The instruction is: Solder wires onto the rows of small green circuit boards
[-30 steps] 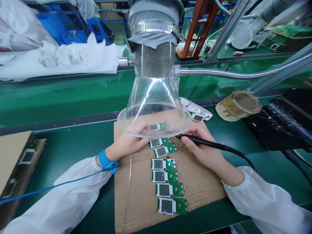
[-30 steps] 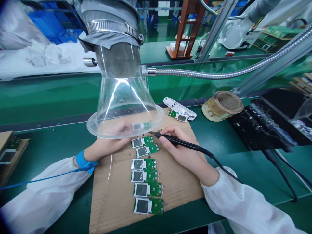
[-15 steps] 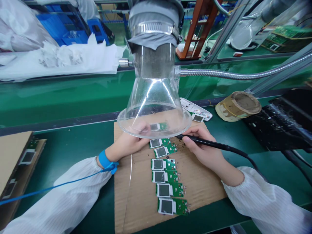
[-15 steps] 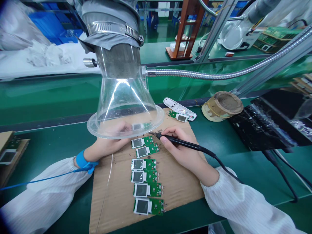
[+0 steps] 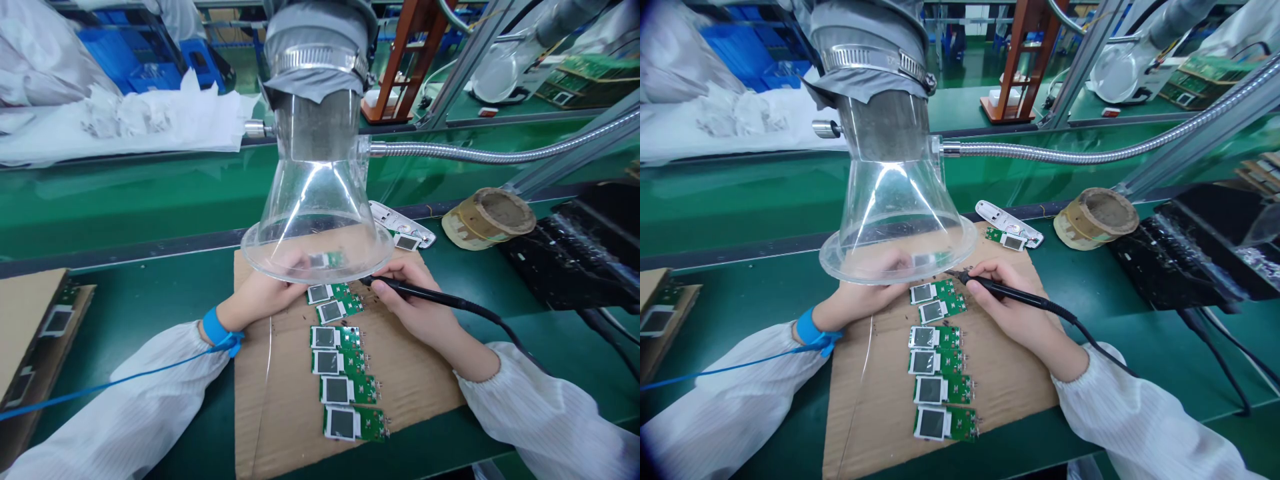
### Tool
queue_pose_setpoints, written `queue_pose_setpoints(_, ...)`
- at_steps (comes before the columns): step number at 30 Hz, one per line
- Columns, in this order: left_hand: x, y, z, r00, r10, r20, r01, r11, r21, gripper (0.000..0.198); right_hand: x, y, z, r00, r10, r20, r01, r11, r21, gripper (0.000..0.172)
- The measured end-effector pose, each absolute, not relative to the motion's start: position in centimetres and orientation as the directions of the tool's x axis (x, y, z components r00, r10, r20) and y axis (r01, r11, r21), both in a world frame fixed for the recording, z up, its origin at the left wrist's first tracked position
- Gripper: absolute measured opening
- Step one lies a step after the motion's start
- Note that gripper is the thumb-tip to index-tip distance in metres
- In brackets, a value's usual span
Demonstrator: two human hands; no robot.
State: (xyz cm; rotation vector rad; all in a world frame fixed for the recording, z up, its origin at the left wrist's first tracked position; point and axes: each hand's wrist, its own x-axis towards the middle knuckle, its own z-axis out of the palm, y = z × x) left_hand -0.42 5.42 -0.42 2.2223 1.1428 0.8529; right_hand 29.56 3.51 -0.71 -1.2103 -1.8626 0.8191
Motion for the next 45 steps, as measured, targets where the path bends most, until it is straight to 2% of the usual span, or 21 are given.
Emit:
queue_pose_setpoints(6,-0.6,5.4,-0.8,0.446,0.828,0.340,0.510,-0.548,0.663,0.013,29.8,3.3,-0.9,-0.232,0.951,0.205,0.401,0.286,-0.870,0.015)
queue_pose_setpoints(15,-0.7,5.5,-1.0,0.472,0.830,0.298,0.510,-0.532,0.676,0.009,30.1,3.3,-1.2,-0.227,0.958,0.177,0.380,0.255,-0.889,0.016)
queue_pose_setpoints(19,-0.7,5.4,-0.9,0.450,0.839,0.306,0.536,-0.527,0.660,0.013,30.0,3.2,-1.1,-0.224,0.960,0.168,0.348,0.240,-0.906,0.016)
queue_pose_setpoints(23,-0.8,5.6,-0.7,0.432,0.853,0.292,0.519,-0.500,0.693,0.012,30.2,3.1,-0.5,-0.198,0.953,0.228,0.316,0.282,-0.906,0.017)
queue_pose_setpoints(26,-0.9,5.9,-0.5,0.406,0.871,0.277,0.499,-0.465,0.731,0.013,31.5,3.3,0.5,-0.031,0.947,0.320,0.292,0.314,-0.903,0.022)
queue_pose_setpoints(29,-1.0,6.0,-0.4,0.380,0.887,0.262,0.470,-0.428,0.772,0.017,34.1,3.3,1.6,0.251,0.859,0.447,0.275,0.379,-0.883,0.021)
queue_pose_setpoints(31,-1.1,5.9,-0.4,0.360,0.898,0.254,0.450,-0.406,0.796,0.018,36.0,3.1,1.9,0.409,0.725,0.554,0.351,0.435,-0.829,0.017)
queue_pose_setpoints(33,-1.1,5.7,-0.5,0.352,0.901,0.252,0.440,-0.397,0.805,0.017,37.8,2.7,1.9,0.478,0.640,0.602,0.477,0.387,-0.789,0.018)
queue_pose_setpoints(35,-1.1,5.6,-0.6,0.353,0.897,0.267,0.443,-0.412,0.796,0.016,39.2,2.4,1.5,0.478,0.693,0.540,0.550,0.243,-0.799,0.027)
queue_pose_setpoints(37,-1.2,5.5,-0.7,0.357,0.885,0.297,0.448,-0.442,0.777,0.016,40.0,2.2,1.1,0.479,0.759,0.441,0.552,0.130,-0.823,0.033)
queue_pose_setpoints(41,-1.3,5.7,-0.8,0.382,0.866,0.322,0.470,-0.482,0.739,0.019,40.0,2.2,0.9,0.470,0.727,0.500,0.522,0.227,-0.822,0.038)
queue_pose_setpoints(45,-1.3,5.7,-0.8,0.388,0.857,0.340,0.506,-0.506,0.699,0.018,39.1,2.2,1.3,0.347,0.795,0.498,0.497,0.295,-0.816,0.032)
